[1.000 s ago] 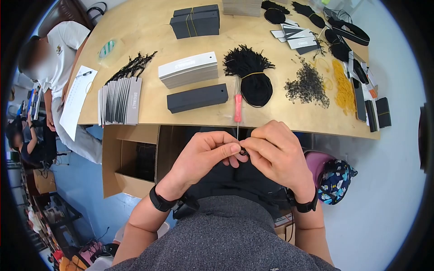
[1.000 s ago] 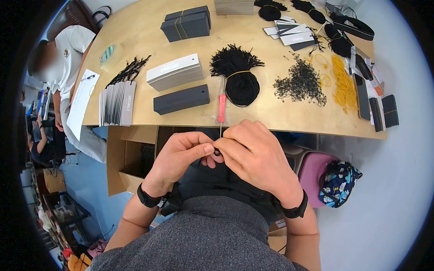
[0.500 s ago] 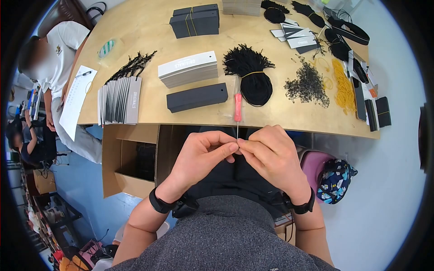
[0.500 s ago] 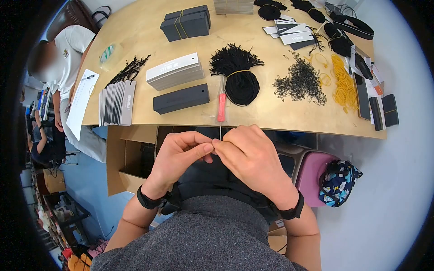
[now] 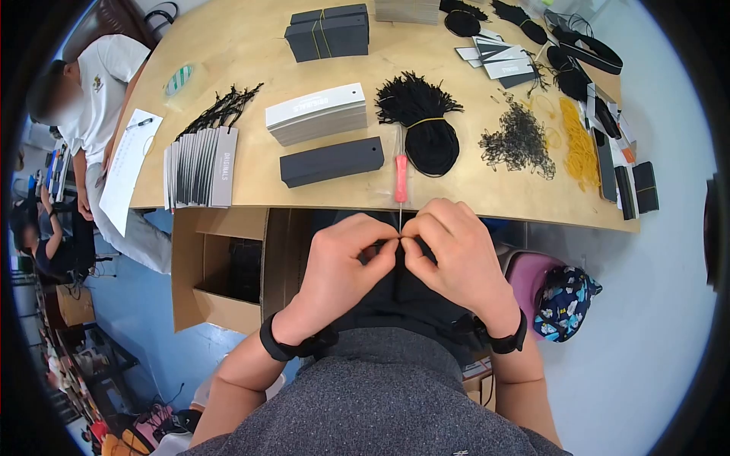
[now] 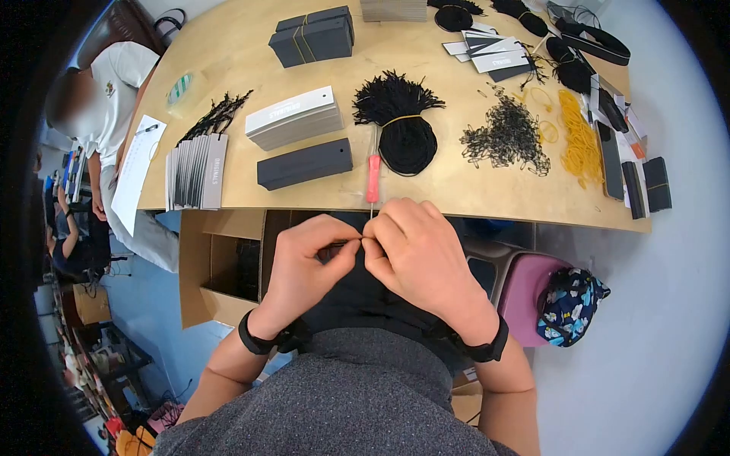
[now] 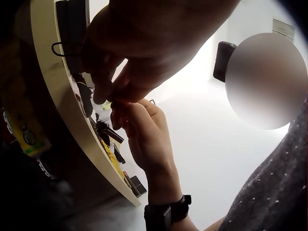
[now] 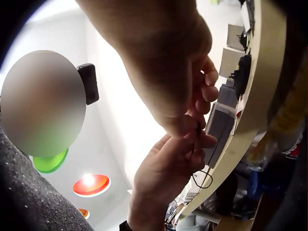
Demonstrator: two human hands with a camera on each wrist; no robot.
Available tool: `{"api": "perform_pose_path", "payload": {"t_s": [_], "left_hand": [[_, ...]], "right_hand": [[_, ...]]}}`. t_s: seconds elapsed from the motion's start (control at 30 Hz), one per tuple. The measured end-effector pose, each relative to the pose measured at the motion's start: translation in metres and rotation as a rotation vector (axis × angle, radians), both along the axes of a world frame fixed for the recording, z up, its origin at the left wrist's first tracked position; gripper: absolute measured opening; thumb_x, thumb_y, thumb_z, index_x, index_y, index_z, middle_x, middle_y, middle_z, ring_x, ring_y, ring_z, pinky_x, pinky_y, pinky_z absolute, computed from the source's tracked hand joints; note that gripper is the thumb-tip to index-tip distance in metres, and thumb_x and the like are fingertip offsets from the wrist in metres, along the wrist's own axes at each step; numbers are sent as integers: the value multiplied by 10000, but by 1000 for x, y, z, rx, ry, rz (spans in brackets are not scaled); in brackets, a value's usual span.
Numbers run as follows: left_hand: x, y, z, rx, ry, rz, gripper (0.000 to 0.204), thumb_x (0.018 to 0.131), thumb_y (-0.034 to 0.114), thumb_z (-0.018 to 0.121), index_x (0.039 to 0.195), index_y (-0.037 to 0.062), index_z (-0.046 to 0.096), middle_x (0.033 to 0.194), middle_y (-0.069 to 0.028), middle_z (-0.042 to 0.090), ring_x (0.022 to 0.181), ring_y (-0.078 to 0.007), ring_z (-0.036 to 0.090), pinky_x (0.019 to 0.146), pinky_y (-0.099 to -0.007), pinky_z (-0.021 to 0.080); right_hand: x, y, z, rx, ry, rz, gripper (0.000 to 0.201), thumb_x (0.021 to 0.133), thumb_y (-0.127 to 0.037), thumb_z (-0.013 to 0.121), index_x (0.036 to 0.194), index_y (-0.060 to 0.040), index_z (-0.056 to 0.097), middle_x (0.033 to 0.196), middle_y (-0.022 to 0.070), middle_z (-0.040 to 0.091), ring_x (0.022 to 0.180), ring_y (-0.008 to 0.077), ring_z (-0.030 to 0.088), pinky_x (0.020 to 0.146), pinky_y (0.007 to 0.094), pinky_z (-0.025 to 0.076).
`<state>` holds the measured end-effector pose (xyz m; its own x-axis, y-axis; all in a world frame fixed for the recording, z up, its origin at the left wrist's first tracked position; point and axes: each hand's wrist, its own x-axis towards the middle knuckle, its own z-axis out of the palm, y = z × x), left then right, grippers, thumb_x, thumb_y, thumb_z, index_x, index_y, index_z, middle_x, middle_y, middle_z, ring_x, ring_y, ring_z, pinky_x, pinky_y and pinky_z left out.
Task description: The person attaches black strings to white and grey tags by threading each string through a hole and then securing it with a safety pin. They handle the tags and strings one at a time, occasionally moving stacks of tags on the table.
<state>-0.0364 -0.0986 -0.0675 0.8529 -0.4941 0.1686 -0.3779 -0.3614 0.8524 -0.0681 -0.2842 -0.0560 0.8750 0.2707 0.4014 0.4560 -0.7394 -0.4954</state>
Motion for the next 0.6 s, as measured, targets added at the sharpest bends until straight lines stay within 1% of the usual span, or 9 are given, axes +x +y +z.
{"api": "perform_pose_path", "payload": {"t_s": [0.03, 0.07, 0.1, 0.13, 0.2, 0.23, 0.3, 0.43, 0.6], "left_hand": [[2, 0, -2, -81, 126, 20, 74, 864, 12, 700, 928, -26, 697, 847, -36, 669, 718, -70, 604, 613, -225, 475], [4, 2, -3, -161, 252, 41, 75, 868, 7, 695, 935, -27, 696, 868, -35, 657, 735, -65, 595, 628, -217, 466], [5, 3, -3, -206, 385, 47, 77, 884, 2, 689, 957, -23, 701, 900, -28, 643, 800, -62, 590, 703, -206, 456], [6, 4, -5, -205, 386, 48, 77, 884, 2, 689, 957, -23, 701, 900, -28, 643, 800, -62, 590, 703, -206, 456], [7, 3, -9, -360, 488, 49, 102, 898, 46, 700, 984, -9, 702, 875, -10, 624, 772, -54, 587, 689, -210, 468], [7, 3, -7, -358, 489, 46, 102, 898, 46, 700, 984, -9, 702, 875, -10, 624, 772, -54, 587, 689, -210, 468], [7, 3, -4, -404, 607, 39, 86, 906, 4, 682, 983, -19, 715, 925, -11, 635, 844, -75, 576, 779, -225, 443], [6, 4, -4, -425, 601, 41, 93, 909, 6, 678, 987, -25, 718, 919, -16, 638, 851, -76, 570, 781, -226, 440], [6, 5, -4, -404, 623, 56, 91, 907, 7, 681, 979, -30, 722, 911, -27, 645, 863, -86, 576, 793, -232, 445]], "right_hand": [[-1, 1, 0, 72, -7, -48, 164, 732, -42, 726, 854, -49, 616, 838, 73, 551, 775, 265, 578, 713, 374, 462], [-2, 1, 0, 73, -6, -47, 164, 732, -42, 726, 854, -49, 616, 838, 73, 551, 775, 265, 578, 713, 374, 462], [-4, 1, 0, 133, -28, -85, 173, 733, -32, 734, 864, -54, 623, 842, 69, 557, 782, 266, 583, 709, 374, 467], [-5, 1, 0, 193, -52, -123, 183, 734, -22, 742, 874, -59, 630, 846, 65, 563, 789, 266, 588, 706, 374, 471], [-7, 2, 4, 180, -73, -119, 203, 721, -18, 760, 872, -60, 631, 840, 57, 560, 780, 260, 585, 688, 370, 471], [-7, 3, 4, 184, -77, -100, 203, 722, -26, 766, 870, -61, 631, 838, 56, 558, 776, 257, 583, 689, 370, 471], [-7, 3, 3, 187, -81, -82, 204, 724, -34, 771, 869, -62, 631, 837, 55, 555, 773, 255, 581, 690, 371, 471], [-3, 3, -3, 160, -103, -88, 205, 721, -39, 779, 865, -69, 636, 829, 52, 554, 765, 247, 577, 685, 364, 467], [-5, 8, 2, 177, -134, -131, 209, 716, -38, 781, 867, -73, 641, 823, 48, 553, 756, 241, 572, 674, 359, 459]]}}
